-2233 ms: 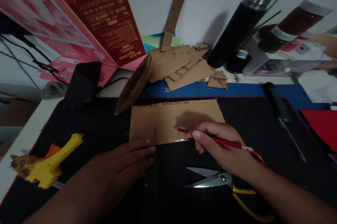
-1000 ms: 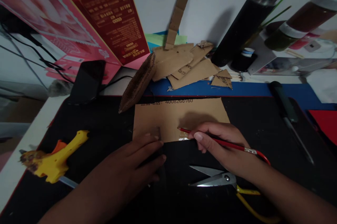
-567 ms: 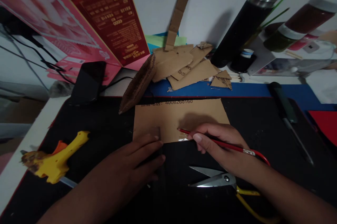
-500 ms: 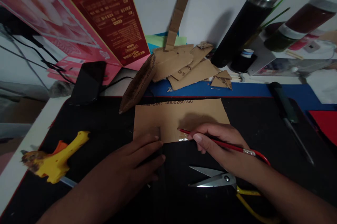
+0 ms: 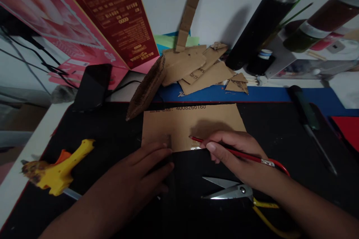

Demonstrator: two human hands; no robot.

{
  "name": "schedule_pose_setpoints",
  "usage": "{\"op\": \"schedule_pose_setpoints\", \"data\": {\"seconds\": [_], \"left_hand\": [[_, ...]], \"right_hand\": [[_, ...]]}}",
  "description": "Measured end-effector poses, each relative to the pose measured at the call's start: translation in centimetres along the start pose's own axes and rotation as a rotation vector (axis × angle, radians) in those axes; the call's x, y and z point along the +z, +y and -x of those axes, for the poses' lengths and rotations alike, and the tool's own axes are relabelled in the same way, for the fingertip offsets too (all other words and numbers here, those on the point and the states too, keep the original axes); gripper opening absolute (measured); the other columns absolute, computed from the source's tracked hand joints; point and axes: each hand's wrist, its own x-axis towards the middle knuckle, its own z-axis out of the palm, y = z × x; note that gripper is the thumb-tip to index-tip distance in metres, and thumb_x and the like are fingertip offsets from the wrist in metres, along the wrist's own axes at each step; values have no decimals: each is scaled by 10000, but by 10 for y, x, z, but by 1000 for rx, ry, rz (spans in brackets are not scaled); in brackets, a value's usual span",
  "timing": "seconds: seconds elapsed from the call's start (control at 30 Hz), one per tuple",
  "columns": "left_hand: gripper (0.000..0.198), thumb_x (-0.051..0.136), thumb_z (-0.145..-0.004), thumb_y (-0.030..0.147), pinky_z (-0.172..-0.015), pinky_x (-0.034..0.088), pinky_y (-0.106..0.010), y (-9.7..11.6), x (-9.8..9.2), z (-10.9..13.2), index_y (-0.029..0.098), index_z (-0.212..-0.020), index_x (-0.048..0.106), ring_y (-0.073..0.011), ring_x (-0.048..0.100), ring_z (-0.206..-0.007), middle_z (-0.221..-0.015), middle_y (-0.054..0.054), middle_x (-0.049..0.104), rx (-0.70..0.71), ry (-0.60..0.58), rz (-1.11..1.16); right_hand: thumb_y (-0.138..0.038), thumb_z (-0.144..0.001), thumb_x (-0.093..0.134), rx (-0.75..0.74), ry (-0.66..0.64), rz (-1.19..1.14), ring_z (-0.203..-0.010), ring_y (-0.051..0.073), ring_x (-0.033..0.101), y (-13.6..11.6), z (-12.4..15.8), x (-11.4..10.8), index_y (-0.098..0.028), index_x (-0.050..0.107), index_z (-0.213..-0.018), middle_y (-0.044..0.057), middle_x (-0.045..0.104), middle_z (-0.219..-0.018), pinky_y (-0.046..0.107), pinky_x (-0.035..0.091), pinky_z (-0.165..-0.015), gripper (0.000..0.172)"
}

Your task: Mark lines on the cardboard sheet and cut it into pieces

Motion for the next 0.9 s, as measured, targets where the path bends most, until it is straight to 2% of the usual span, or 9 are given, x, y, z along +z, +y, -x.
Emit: {"op": "schedule_pose_setpoints", "data": {"seconds": [0.23,0.37,0.5,0.67,0.73,0.8,0.9], "left_hand": [[257,561,-1079,222,-979,578,-381,0,-5,-6,199,-1261,740,-242,684,-1111,-1175,-79,741,-4,18,21],[250,541,-1090,229,-957,578,-386,-1,-6,-8,184,-1242,734,-245,685,-1082,-1151,-83,745,4,18,34],[230,605,-1058,217,-955,587,-377,-2,-5,-7,192,-1246,734,-240,692,-1077,-1158,-85,745,-6,17,50],[252,682,-1006,217,-1034,590,-404,-3,-3,-1,243,-1248,747,-249,701,-1161,-1239,-86,743,-29,11,82],[276,700,-994,233,-1079,578,-432,-6,-1,2,270,-1262,753,-276,668,-1278,-1350,-95,720,-54,26,74],[367,729,-984,284,-1125,557,-459,-11,3,4,312,-1350,723,-298,591,-1417,-1519,-82,650,-53,21,61],[590,774,-956,422,-1112,572,-454,-19,6,2,324,-1515,612,-309,546,-1480,-1591,-93,604,-45,47,41]], "right_hand": [[-401,-1048,637,13,-8,-20,-573,132,673,1,1,0,-225,780,-873,-10,711,-652,231,500,-522,286],[-375,-1042,643,8,9,-17,-561,126,665,0,0,0,-217,783,-860,-11,697,-627,221,497,-518,279],[-392,-1045,646,38,22,-73,-568,132,676,2,1,0,-200,794,-900,-2,697,-631,220,527,-537,283],[-480,-1051,638,69,109,-242,-517,125,633,6,3,2,-182,783,-880,-4,669,-598,221,515,-490,373],[-502,-1040,655,77,141,-295,-518,128,624,5,3,3,-182,787,-905,-6,666,-601,231,524,-500,372],[-531,-1027,664,77,202,-340,-519,129,618,4,2,4,-181,782,-909,-2,670,-609,235,517,-501,388],[-551,-1022,658,69,299,-379,-529,128,614,3,-1,2,-174,774,-926,1,675,-638,236,504,-516,407]]}}
